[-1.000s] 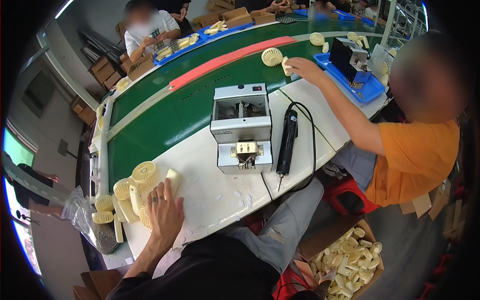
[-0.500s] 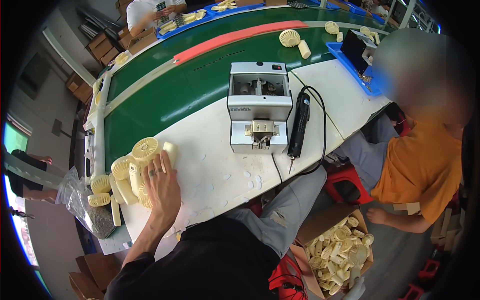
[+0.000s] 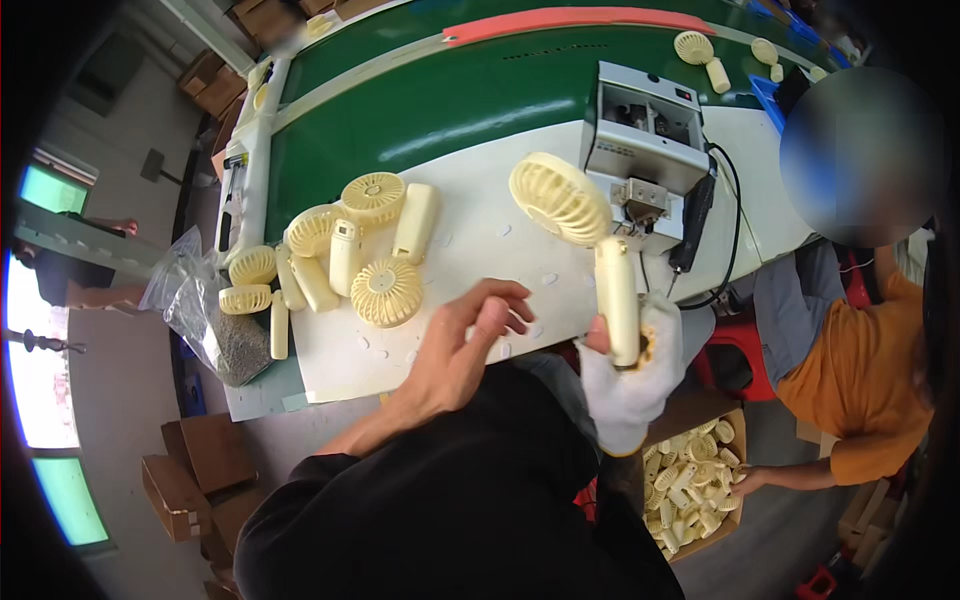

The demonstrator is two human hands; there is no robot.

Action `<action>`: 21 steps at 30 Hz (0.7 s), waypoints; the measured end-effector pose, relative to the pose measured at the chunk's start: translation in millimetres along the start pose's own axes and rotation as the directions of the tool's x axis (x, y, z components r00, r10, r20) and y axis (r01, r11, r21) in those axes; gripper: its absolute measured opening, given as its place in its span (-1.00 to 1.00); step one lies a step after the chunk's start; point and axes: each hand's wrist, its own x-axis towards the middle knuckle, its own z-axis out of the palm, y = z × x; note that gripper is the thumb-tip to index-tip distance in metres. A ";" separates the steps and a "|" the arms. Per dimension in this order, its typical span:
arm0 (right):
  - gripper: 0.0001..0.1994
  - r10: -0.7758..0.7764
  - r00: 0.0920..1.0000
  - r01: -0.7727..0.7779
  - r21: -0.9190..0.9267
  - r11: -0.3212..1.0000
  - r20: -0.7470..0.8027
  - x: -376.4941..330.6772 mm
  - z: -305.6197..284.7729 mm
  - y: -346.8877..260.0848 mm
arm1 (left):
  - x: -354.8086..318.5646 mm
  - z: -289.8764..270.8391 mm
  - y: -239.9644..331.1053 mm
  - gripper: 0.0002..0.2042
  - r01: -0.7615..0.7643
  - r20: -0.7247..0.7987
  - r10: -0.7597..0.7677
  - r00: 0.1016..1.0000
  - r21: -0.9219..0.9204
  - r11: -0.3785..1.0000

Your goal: The person assembles portable fans by attaching fan heads to handles, driving screws into the joints with an electric screwdriver, and placing the assembled fans on the workbench and conveyor belt.

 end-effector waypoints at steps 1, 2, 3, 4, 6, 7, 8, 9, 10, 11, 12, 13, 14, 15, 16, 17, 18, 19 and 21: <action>-0.60 -0.154 0.985 0.166 -0.174 0.971 0.080 3.1 10.1 -11.4 | -2.6 6.3 -7.1 -0.41 -0.029 0.061 0.039 0.997 -0.156 0.987; -0.61 -0.270 0.958 0.284 -0.195 0.939 0.097 1.8 23.0 -16.0 | -2.3 13.2 -5.3 -0.42 -0.009 0.069 0.029 0.997 -0.276 0.961; -0.60 -0.330 0.925 0.361 -0.161 0.919 0.187 -8.2 32.4 -17.1 | 2.4 15.9 -4.1 -0.42 0.045 0.076 -0.025 0.997 -0.276 0.960; -0.60 -0.382 0.883 0.427 -0.129 0.895 0.271 -19.6 37.5 -16.5 | 10.2 14.2 -2.9 -0.41 0.106 0.095 -0.083 0.992 -0.277 0.955; -0.63 -0.387 0.844 0.466 -0.151 0.872 0.370 -22.8 35.2 -19.4 | 20.7 -0.8 -4.6 -0.64 0.355 0.083 -0.369 0.926 -0.529 0.771; -0.65 -0.407 0.790 0.428 0.061 0.902 0.459 -9.4 21.5 -16.8 | 23.1 -10.1 -3.7 -0.82 0.275 0.088 -0.266 0.960 -0.471 0.838; -0.67 -0.440 0.728 0.357 0.257 0.898 0.525 1.0 9.7 -9.3 | 21.3 -20.5 -3.2 -0.82 0.290 0.108 -0.271 0.956 -0.468 0.835; -0.66 -0.363 0.843 0.307 0.198 0.931 0.398 -5.3 -6.3 -2.9 | 20.2 -31.3 -1.5 -0.82 0.226 0.204 -0.171 0.964 -0.290 0.930; -0.58 -0.265 0.939 0.215 0.226 0.950 0.221 -2.8 -18.3 -6.1 | 16.7 -38.5 -0.1 -0.81 0.125 0.320 -0.082 0.944 -0.116 0.985; -0.48 -0.266 0.963 0.242 0.288 0.927 0.047 5.9 -14.3 -7.6 | 14.5 -37.2 6.0 -0.79 0.171 0.388 -0.123 0.913 -0.093 0.981; -0.38 -0.263 0.956 0.292 0.341 0.893 -0.129 18.4 -7.4 -6.9 | 16.5 -37.9 8.9 -0.73 -0.017 0.512 -0.023 0.859 0.074 0.997; -0.28 -0.233 0.964 0.165 0.404 0.900 0.125 28.8 -12.5 -15.3 | 14.7 -31.8 16.8 -0.73 -0.013 0.573 -0.063 0.817 0.127 0.992; -0.19 -0.196 0.910 0.023 0.426 0.905 0.366 41.8 -19.8 -22.5 | 14.4 -24.6 23.7 -0.72 -0.023 0.636 -0.097 0.765 0.177 0.984; -0.11 -0.286 0.821 0.097 0.374 0.923 0.494 57.6 -22.8 -16.2 | 14.3 -15.2 24.8 -0.73 -0.055 0.652 -0.017 0.758 0.090 0.994; -0.11 -0.301 0.775 0.116 0.343 0.932 0.555 67.2 -24.6 -14.5 | 14.7 -6.4 28.2 -0.73 -0.077 0.655 0.052 0.754 0.010 0.997; -0.11 -0.221 0.743 -0.063 0.394 0.917 0.632 64.8 -22.2 -12.8 | 18.2 -2.4 24.0 -0.76 -0.152 0.652 0.146 0.744 -0.047 0.987; -0.11 -0.154 0.692 -0.243 0.428 0.871 0.706 61.3 -21.2 -7.9 | 22.4 -0.9 23.0 -0.76 -0.154 0.675 0.155 0.722 -0.061 0.986; -0.11 -0.139 0.701 -0.242 0.417 0.876 0.700 57.9 -21.8 -6.2 | 24.2 -3.7 23.6 -0.76 -0.098 0.691 0.148 0.707 -0.111 0.989; -0.09 0.090 0.727 -0.543 0.490 0.682 0.681 50.9 -23.3 -8.0 | 35.7 -3.1 14.2 -0.77 -0.075 0.732 0.249 0.634 -0.262 0.962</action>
